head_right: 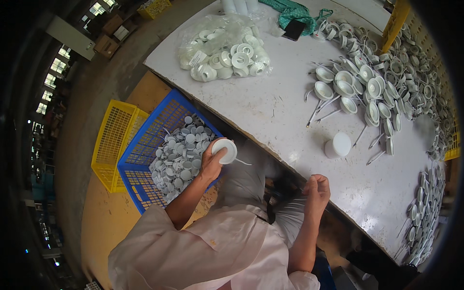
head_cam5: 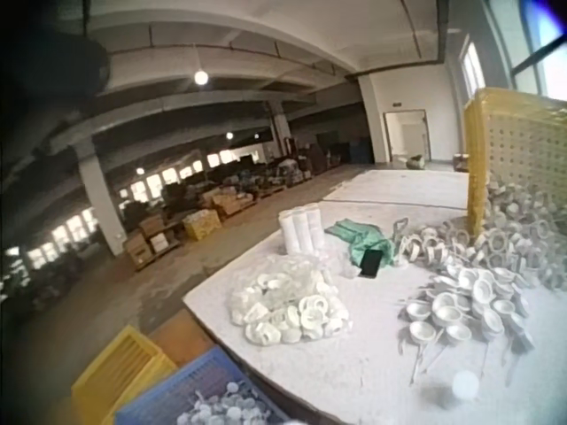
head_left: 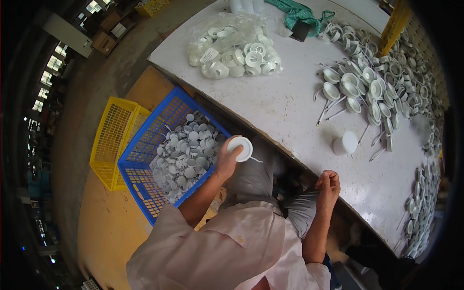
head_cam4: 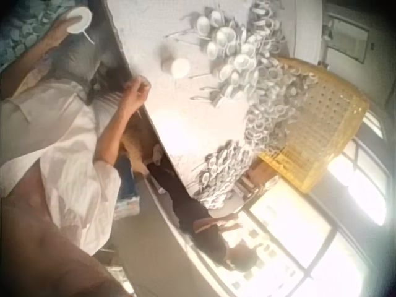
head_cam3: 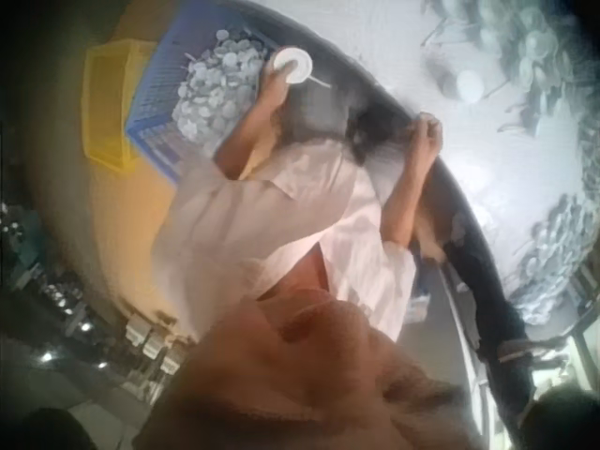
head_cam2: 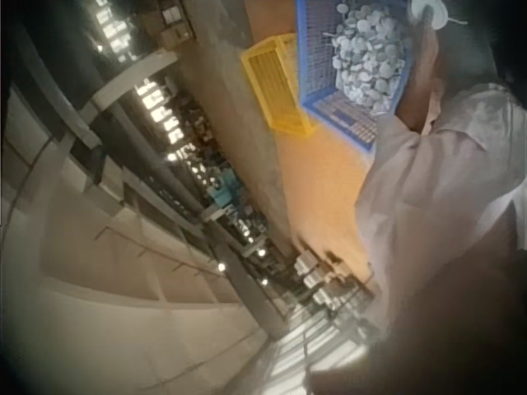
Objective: The person assembles light fixtures by picking light housings and diffuser discs, attaching the diffuser discs onto the housings by hand, and placing the assembled fixtures onto the table.
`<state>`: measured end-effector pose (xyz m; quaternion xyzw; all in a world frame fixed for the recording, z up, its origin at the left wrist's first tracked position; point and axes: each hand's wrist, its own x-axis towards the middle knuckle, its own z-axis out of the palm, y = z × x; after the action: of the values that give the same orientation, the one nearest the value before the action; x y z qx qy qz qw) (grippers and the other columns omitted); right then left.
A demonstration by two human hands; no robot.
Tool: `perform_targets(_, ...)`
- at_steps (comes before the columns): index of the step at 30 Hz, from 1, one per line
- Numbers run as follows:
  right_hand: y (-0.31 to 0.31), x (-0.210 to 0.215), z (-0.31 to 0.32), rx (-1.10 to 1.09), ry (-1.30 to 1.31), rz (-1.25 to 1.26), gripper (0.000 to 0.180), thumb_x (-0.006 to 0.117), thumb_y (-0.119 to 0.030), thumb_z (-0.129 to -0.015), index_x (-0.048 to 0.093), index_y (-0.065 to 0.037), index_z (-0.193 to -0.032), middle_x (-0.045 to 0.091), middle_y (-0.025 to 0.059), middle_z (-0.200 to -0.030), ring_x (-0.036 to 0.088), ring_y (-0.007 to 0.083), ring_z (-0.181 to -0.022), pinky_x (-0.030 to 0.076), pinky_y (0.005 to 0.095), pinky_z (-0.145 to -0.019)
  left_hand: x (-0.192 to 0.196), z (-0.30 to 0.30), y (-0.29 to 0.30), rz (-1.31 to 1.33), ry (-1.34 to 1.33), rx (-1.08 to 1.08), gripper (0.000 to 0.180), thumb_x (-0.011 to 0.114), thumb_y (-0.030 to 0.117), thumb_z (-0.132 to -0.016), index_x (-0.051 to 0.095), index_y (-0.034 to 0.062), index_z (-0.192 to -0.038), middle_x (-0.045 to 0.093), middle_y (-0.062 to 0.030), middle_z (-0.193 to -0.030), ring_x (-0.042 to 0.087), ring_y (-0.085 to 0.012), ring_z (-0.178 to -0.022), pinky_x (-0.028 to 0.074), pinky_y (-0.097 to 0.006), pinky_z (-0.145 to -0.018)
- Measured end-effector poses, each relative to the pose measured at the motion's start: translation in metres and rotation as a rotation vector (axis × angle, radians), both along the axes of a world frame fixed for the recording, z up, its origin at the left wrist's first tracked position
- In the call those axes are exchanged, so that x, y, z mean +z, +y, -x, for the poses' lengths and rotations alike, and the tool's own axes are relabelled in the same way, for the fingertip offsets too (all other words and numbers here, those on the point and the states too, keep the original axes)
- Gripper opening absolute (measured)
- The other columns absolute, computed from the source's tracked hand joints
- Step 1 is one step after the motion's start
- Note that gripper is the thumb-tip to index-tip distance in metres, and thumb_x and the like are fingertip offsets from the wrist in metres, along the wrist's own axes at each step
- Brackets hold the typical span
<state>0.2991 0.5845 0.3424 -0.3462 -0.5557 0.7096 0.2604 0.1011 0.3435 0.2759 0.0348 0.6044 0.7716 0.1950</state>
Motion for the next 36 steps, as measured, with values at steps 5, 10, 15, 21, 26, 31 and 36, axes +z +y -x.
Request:
perform_targets(5, 0.009, -0.012, -0.001, -0.06, -0.013, -0.008, 0.011, 0.058, -0.016, -0.09, 0.055, -0.006, -0.089, 0.05, -0.0015, -0.063, 0.044, 0.0054, -0.056, 0.036, 0.0186, -0.052, -0.079, 0.066, -0.115, 0.314, -0.193, 0.254, 0.04, 0.053, 0.008, -0.088, 0.046, 0.0077, -0.127, 0.055, -0.0128, -0.114, 0.062, -0.0254, -0.094, 0.058, -0.037, -0.065)
perform_targets(10, 0.013, -0.01, -0.014, -0.107, -0.05, -0.06, 0.012, 0.058, -0.018, -0.09, 0.055, -0.006, -0.089, 0.051, -0.0014, -0.064, 0.044, 0.005, -0.057, 0.035, 0.0185, -0.052, -0.155, 0.1, -0.19, 0.478, -0.357, 0.425, 0.061, 0.056, -0.007, -0.079, 0.032, 0.0082, -0.133, 0.048, -0.0157, -0.12, 0.058, -0.0268, -0.095, 0.058, -0.039, -0.067)
perform_targets(15, 0.024, -0.01, -0.024, -0.18, -0.015, -0.03, 0.012, 0.058, -0.017, -0.09, 0.055, -0.006, -0.088, 0.051, -0.0011, -0.065, 0.046, 0.0057, -0.057, 0.037, 0.0185, -0.052, -0.228, 0.124, -0.294, 0.347, -0.334, 0.648, 0.066, 0.059, 0.0, -0.078, 0.027, 0.0104, -0.136, 0.053, -0.0159, -0.103, 0.057, -0.0235, -0.081, 0.055, -0.035, -0.063)
perform_targets(21, 0.05, -0.013, -0.049, -0.399, -0.067, -0.177, 0.011, 0.062, -0.014, -0.087, 0.056, -0.004, -0.089, 0.055, -0.0002, -0.07, 0.049, 0.0062, -0.061, 0.04, 0.0203, -0.057, -0.277, 0.096, -0.29, 0.184, -0.559, 0.164, 0.029, 0.056, 0.026, -0.088, 0.06, 0.0048, -0.107, 0.059, -0.0032, -0.076, 0.057, -0.0168, -0.062, 0.047, -0.034, -0.055)
perform_targets(26, 0.133, -0.011, -0.126, -0.812, -0.713, -0.861, 0.019, 0.065, -0.017, -0.082, 0.06, -0.002, -0.093, 0.06, 0.0093, -0.081, 0.056, 0.018, -0.069, 0.047, 0.0311, -0.065, -0.271, 0.022, -0.176, 0.602, -0.193, -0.124, 0.027, 0.059, 0.028, -0.088, 0.065, 0.0025, -0.089, 0.056, -0.0011, -0.061, 0.052, -0.0114, -0.049, 0.04, -0.025, -0.043)
perform_targets(31, 0.237, -0.024, -0.198, -1.058, -1.167, -1.159, 0.031, 0.063, -0.026, -0.082, 0.059, -0.004, -0.103, 0.058, 0.0156, -0.1, 0.059, 0.0302, -0.089, 0.047, 0.0407, -0.077, -0.22, 0.019, -0.106, 0.673, -0.119, -0.218, 0.036, 0.059, 0.033, -0.088, 0.065, -0.0016, -0.083, 0.06, -0.0033, -0.065, 0.054, -0.0095, -0.052, 0.042, -0.023, -0.044)
perform_targets(36, 0.275, -0.022, -0.195, -0.799, -1.356, -0.715, 0.025, 0.062, -0.026, -0.081, 0.063, -0.006, -0.095, 0.062, 0.0167, -0.096, 0.061, 0.034, -0.089, 0.048, 0.0417, -0.078, -0.154, 0.017, -0.062, 0.594, 0.016, -0.133, 0.034, 0.062, 0.03, -0.086, 0.065, -0.0038, -0.086, 0.066, -0.008, -0.075, 0.059, -0.0103, -0.059, 0.048, -0.023, -0.053)
